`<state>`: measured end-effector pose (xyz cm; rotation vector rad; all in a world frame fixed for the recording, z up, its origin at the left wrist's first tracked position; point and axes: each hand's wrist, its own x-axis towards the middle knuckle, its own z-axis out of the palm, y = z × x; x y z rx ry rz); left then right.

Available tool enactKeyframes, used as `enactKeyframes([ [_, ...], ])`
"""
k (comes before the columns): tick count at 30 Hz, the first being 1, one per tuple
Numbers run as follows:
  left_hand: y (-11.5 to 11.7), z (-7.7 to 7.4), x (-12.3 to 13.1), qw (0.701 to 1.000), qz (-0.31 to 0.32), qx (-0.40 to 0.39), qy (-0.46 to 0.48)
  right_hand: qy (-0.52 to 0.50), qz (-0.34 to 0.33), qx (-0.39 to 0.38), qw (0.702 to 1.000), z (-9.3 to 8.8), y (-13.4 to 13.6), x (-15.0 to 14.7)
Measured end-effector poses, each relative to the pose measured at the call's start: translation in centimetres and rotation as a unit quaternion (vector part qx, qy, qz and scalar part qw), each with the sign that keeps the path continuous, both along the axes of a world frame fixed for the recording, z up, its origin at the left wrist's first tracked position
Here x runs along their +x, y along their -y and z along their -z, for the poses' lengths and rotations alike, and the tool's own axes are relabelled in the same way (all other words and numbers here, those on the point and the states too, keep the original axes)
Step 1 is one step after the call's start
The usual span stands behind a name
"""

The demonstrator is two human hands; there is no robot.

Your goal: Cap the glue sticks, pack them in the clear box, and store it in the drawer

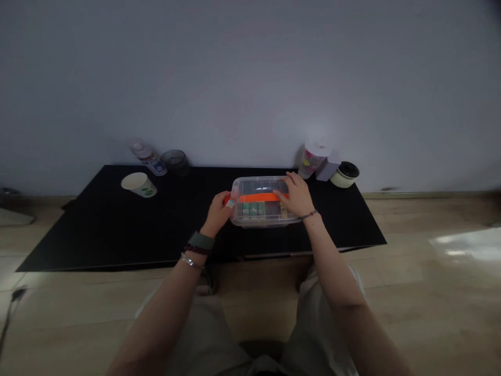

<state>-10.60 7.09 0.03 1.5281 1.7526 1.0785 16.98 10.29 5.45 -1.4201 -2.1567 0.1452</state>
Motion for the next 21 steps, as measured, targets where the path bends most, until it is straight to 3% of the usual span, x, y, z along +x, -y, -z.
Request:
enactKeyframes([
  [3,-0.2,-0.2,0.4,1.0,-0.007,-0.002,-0.018,-0.004,0.041,-0.031,0.999,0.8,-0.4,1.5],
  [10,-0.1,-0.6,0.8,0.999,-0.02,-0.007,-0.032,-0.092,0.015,-0.098,0.991,2.0,-1.1,2.7],
  [21,-0.5,0.2,0.5,0.999,-0.019,0.022,-0.012,-0.238,0.016,-0.085,0.967,4.6,-2.3,3.9],
])
